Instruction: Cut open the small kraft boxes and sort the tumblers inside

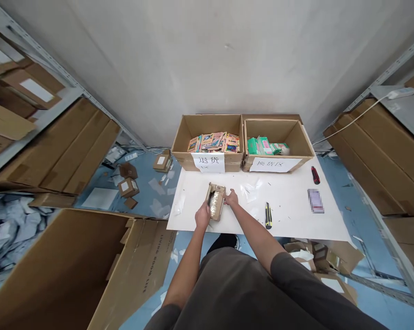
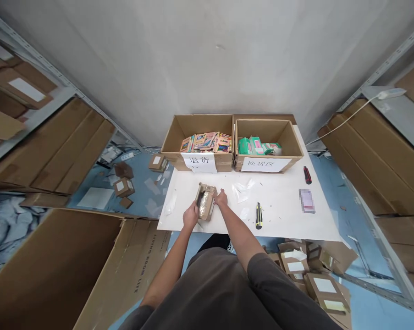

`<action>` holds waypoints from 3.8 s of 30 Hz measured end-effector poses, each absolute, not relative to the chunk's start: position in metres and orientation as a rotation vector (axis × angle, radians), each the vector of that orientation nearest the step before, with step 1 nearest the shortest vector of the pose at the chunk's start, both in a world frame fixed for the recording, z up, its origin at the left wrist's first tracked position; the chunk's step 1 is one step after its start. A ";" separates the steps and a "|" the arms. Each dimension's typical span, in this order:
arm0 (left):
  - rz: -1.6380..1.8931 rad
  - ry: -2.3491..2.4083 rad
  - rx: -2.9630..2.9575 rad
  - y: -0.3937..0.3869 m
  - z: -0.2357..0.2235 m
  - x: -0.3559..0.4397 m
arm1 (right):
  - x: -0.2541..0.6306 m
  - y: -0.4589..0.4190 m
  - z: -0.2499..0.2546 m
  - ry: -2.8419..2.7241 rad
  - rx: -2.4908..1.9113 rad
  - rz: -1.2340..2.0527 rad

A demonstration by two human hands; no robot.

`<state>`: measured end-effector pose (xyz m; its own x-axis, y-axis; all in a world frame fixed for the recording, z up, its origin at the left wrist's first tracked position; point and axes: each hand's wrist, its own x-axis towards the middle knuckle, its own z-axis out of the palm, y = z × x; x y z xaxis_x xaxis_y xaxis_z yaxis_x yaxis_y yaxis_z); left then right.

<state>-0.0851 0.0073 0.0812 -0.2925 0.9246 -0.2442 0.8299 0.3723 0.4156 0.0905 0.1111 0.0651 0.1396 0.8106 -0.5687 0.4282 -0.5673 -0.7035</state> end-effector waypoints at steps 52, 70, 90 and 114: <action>0.378 1.827 1.860 -0.014 0.041 -0.210 | -0.032 0.071 0.061 -2.331 -1.626 0.970; 0.442 1.793 1.976 -0.017 0.023 -0.233 | -0.073 0.144 0.081 -2.216 -1.798 0.767; 0.607 1.889 1.992 -0.034 0.026 -0.244 | -0.165 0.100 0.037 -1.824 -2.652 1.064; 0.436 1.831 1.984 -0.014 0.053 -0.288 | 0.069 0.070 0.124 -1.182 -1.814 1.149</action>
<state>-0.2879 -0.0144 0.0526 0.0913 0.9949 -0.0430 0.8688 -0.0585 0.4916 0.0689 0.0704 0.1240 0.1986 0.9307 -0.3072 0.3335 -0.3589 -0.8718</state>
